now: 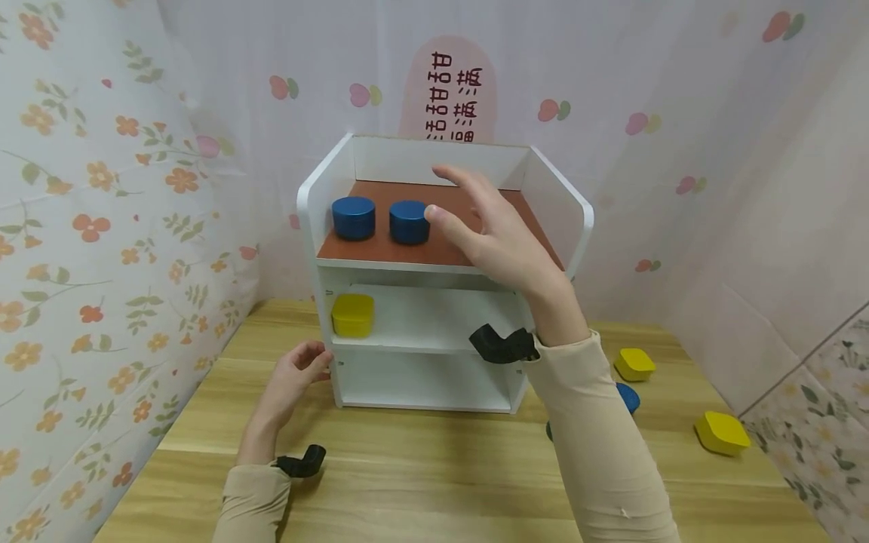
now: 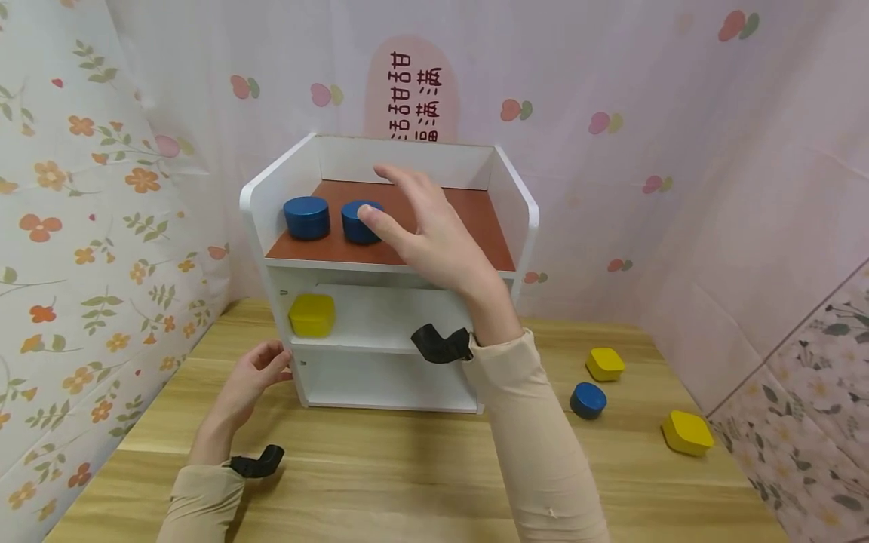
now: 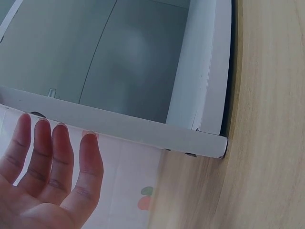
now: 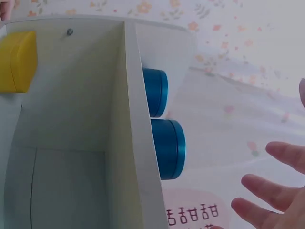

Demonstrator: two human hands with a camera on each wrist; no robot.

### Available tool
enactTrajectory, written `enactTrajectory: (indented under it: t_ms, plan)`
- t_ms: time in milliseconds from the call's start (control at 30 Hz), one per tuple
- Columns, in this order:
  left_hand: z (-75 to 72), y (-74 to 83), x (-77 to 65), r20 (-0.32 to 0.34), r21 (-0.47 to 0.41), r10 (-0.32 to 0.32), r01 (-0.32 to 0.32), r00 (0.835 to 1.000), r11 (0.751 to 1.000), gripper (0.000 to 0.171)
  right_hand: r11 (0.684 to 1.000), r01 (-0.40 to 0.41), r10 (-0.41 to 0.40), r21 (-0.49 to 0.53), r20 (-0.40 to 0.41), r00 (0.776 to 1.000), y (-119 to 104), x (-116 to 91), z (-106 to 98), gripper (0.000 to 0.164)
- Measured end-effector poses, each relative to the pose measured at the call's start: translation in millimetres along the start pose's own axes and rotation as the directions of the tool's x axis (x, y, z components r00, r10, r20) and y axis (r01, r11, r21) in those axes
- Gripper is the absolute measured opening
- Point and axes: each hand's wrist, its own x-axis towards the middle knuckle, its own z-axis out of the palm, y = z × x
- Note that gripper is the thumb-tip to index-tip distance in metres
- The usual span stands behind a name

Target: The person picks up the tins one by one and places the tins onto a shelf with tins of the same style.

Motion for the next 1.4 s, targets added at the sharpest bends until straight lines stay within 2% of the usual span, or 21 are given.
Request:
enactTrajectory:
  t_ms: [267,500,600,733,800,933,1067,1233,1400]
  plan:
    - [-2.2,0.8,-1.0,-0.004,-0.003,-0.007,0.007,1.0,1.0,0.035,0.996,0.087,-0.087,-0.006,-0.101,0.991,1,-32,1,0.048]
    - [-2.6,2.5,-0.9,-0.014,0.0,-0.02,0.02,1.0,1.0,0.036,0.985,0.099,-0.068,0.141,-0.209,0.976,8,-63,-12,0.043]
    - [-3.2,2.2,-1.4,-0.018,0.011,-0.021,0.021,1.0,1.0,0.036,0.964,0.125,-0.059,0.237,-0.268,0.961,12,-78,-17,0.041]
    - [-3.4,1.9,-2.5,-0.018,0.019,-0.017,0.017,1.0,1.0,0.035,0.914,0.181,-0.051,0.363,-0.341,0.939,21,-100,-21,0.038]
    - [-2.4,1.8,-2.7,-0.011,0.015,-0.015,0.015,1.0,1.0,0.035,0.896,0.199,-0.042,0.397,-0.371,0.928,28,-112,-21,0.037]
    - [0.1,1.3,-2.4,0.004,0.005,-0.016,0.016,1.0,1.0,0.037,0.883,0.204,-0.004,0.424,-0.426,0.904,47,-136,-22,0.034]
    - [1.2,1.7,-2.4,0.007,0.009,-0.019,0.018,1.0,1.0,0.037,0.89,0.123,0.103,0.439,-0.456,0.884,68,-160,-19,0.029]
    - [0.9,2.5,-2.3,0.008,0.013,-0.016,0.016,1.0,1.0,0.037,0.906,-0.061,0.267,0.42,-0.452,0.851,94,-189,-11,0.028]
    - [-0.4,1.8,-1.8,0.011,0.013,-0.013,0.013,1.0,1.0,0.037,0.895,-0.147,0.341,0.42,-0.436,0.833,116,-207,-1,0.028]
